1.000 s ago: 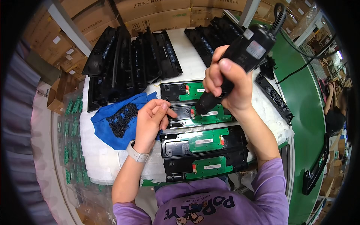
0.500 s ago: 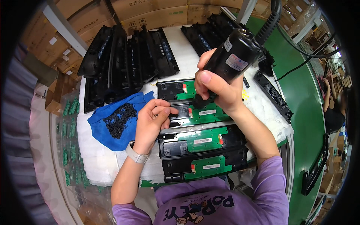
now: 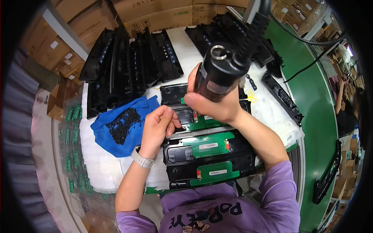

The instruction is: Assembling electronic cartridges by inserting circuit boards into housings and securing them with an electric screwdriver.

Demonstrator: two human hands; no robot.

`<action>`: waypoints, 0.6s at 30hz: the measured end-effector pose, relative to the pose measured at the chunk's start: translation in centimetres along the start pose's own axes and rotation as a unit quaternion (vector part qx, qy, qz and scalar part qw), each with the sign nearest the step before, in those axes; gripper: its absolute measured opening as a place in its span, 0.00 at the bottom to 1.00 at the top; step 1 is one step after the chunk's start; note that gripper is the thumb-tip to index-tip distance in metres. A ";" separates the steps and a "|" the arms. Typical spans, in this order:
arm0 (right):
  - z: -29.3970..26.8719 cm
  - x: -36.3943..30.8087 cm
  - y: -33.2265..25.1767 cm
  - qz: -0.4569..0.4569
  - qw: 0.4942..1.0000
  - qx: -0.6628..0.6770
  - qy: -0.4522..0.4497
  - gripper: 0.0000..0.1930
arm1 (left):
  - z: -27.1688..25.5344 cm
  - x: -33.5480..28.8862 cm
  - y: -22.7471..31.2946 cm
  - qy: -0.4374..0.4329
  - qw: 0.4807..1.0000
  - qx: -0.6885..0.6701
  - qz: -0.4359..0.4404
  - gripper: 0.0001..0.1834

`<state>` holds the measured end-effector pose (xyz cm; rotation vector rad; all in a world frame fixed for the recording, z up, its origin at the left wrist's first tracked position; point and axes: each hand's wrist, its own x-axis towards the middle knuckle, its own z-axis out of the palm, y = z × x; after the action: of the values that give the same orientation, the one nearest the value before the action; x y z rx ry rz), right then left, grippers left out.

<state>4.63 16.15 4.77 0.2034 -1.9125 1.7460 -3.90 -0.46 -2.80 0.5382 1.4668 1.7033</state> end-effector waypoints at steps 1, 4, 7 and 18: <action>0.1 -0.1 0.5 -0.053 0.999 -0.012 0.007 0.10 | 0.0 0.0 -0.1 -0.001 1.000 0.005 0.001 0.10; 0.0 -0.5 -0.3 0.026 0.996 0.090 0.009 0.12 | 0.3 -0.2 0.3 0.021 0.999 0.005 0.028 0.08; -1.1 -0.2 -0.9 -0.016 0.980 0.197 0.019 0.16 | 0.8 -0.6 1.2 0.021 0.998 0.022 0.053 0.07; -1.0 -0.1 -1.9 -0.064 0.927 0.353 0.113 0.14 | 0.8 -1.3 1.5 -0.048 0.998 0.013 0.035 0.04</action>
<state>5.83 16.76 6.45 0.3561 -1.0223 2.1854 -2.98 -0.93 -0.92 0.6825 1.4178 1.6905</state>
